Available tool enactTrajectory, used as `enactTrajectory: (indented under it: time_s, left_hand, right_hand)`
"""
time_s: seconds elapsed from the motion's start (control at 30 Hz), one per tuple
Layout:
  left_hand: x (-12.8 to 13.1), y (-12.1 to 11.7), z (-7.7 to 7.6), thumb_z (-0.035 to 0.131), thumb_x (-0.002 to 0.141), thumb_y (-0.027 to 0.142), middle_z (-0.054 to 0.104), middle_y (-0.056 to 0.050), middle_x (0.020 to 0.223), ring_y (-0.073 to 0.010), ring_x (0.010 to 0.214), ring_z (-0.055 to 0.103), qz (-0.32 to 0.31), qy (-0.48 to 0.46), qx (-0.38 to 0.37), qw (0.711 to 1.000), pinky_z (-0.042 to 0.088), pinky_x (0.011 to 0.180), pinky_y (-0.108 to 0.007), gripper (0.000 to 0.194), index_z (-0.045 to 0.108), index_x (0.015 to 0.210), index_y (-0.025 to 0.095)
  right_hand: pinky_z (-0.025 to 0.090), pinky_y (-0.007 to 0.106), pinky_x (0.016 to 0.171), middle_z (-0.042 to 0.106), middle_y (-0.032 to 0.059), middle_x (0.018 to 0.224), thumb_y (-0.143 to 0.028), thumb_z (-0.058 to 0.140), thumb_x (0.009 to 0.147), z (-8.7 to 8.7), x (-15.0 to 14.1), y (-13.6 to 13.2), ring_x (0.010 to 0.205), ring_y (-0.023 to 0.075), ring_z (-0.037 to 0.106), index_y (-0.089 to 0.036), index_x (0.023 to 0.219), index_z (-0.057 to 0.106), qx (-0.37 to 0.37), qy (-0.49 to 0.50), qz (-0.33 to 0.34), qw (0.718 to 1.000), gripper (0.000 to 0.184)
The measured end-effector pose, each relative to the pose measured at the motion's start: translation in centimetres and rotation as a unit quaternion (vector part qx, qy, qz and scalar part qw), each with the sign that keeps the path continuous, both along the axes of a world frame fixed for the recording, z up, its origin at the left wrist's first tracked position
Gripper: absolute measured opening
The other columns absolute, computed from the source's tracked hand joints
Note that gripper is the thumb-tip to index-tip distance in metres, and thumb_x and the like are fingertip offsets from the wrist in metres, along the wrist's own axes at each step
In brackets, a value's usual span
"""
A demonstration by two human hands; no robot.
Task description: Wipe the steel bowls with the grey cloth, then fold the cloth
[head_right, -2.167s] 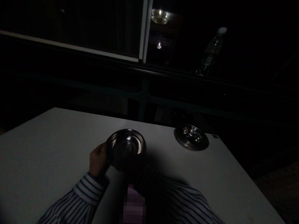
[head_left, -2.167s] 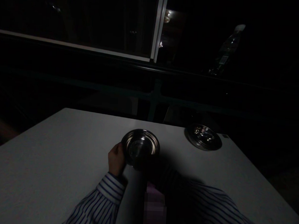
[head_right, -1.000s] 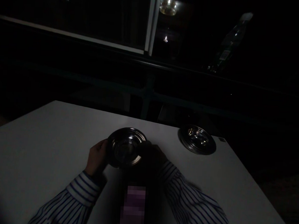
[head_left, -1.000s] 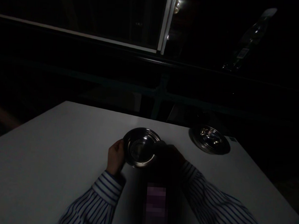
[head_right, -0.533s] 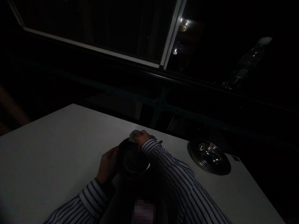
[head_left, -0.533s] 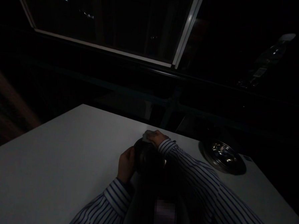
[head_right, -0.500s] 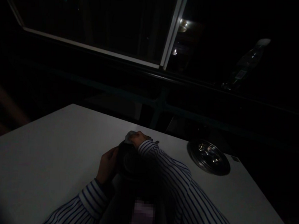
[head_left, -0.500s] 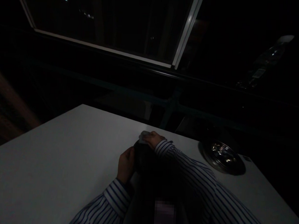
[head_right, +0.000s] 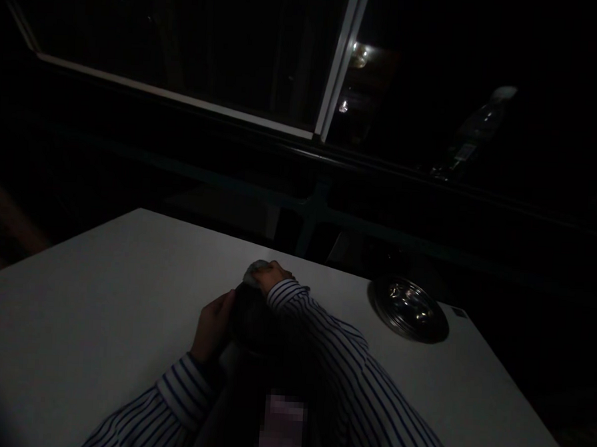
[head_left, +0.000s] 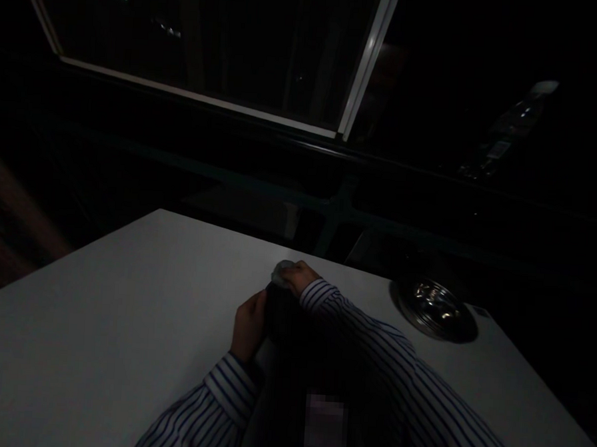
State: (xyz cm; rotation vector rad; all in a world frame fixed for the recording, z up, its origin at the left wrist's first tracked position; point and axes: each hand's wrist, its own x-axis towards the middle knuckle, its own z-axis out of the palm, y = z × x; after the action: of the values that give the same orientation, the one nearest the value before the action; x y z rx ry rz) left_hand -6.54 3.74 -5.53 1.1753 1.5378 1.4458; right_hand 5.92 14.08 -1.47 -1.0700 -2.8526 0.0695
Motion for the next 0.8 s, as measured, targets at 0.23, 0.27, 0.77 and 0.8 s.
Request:
enactTrajectory:
  time_s: [0.23, 0.27, 0.77, 0.8]
  left_hand:
    - [-0.1, 0.3, -0.3, 0.037, 0.075, 0.052, 0.064, -0.009, 0.068, -0.0164, 0.062, 0.056, 0.001, -0.026, -0.001, 1.0, 0.042, 0.057, -0.025, 0.049, 0.062, 0.069, 0.011]
    - [-0.1, 0.2, -0.2, 0.036, 0.074, 0.053, 0.064, -0.009, 0.067, -0.0162, 0.061, 0.056, 0.008, -0.029, -0.006, 1.0, 0.042, 0.056, -0.025, 0.05, 0.062, 0.067, 0.011]
    - [-0.1, -0.1, 0.3, 0.041, 0.072, 0.048, 0.065, -0.006, 0.066, -0.0156, 0.062, 0.057, -0.004, -0.099, -0.013, 0.995, 0.043, 0.056, -0.024, 0.044, 0.063, 0.073, 0.011]
    - [-0.1, -0.1, 0.1, 0.044, 0.071, 0.045, 0.065, -0.007, 0.072, -0.0162, 0.067, 0.058, -0.01, -0.104, -0.002, 0.995, 0.044, 0.059, -0.024, 0.04, 0.063, 0.077, 0.011]
  right_hand:
    - [0.034, 0.03, 0.087, 0.057, 0.0093, 0.105, -0.011, 0.044, 0.076, 0.5, -3.0, -2.8, 0.096, 0.0171, 0.052, -0.011, 0.095, 0.058, -0.012, -0.044, 0.067, 0.997, 0.024]
    - [0.034, 0.03, 0.088, 0.057, 0.0094, 0.106, -0.011, 0.043, 0.076, 0.6, -3.0, -3.1, 0.098, 0.0168, 0.051, -0.011, 0.096, 0.058, -0.014, -0.045, 0.069, 0.997, 0.025]
    - [0.044, 0.027, 0.072, 0.062, 0.008, 0.085, -0.011, 0.042, 0.077, 0.1, -2.1, -6.3, 0.079, 0.0153, 0.057, -0.012, 0.082, 0.061, -0.051, -0.056, 0.109, 0.991, 0.02]
    - [0.044, 0.027, 0.071, 0.062, 0.0071, 0.084, -0.012, 0.04, 0.078, -0.5, -1.9, -6.4, 0.08, 0.0146, 0.057, -0.013, 0.082, 0.061, -0.052, -0.036, 0.093, 0.994, 0.022]
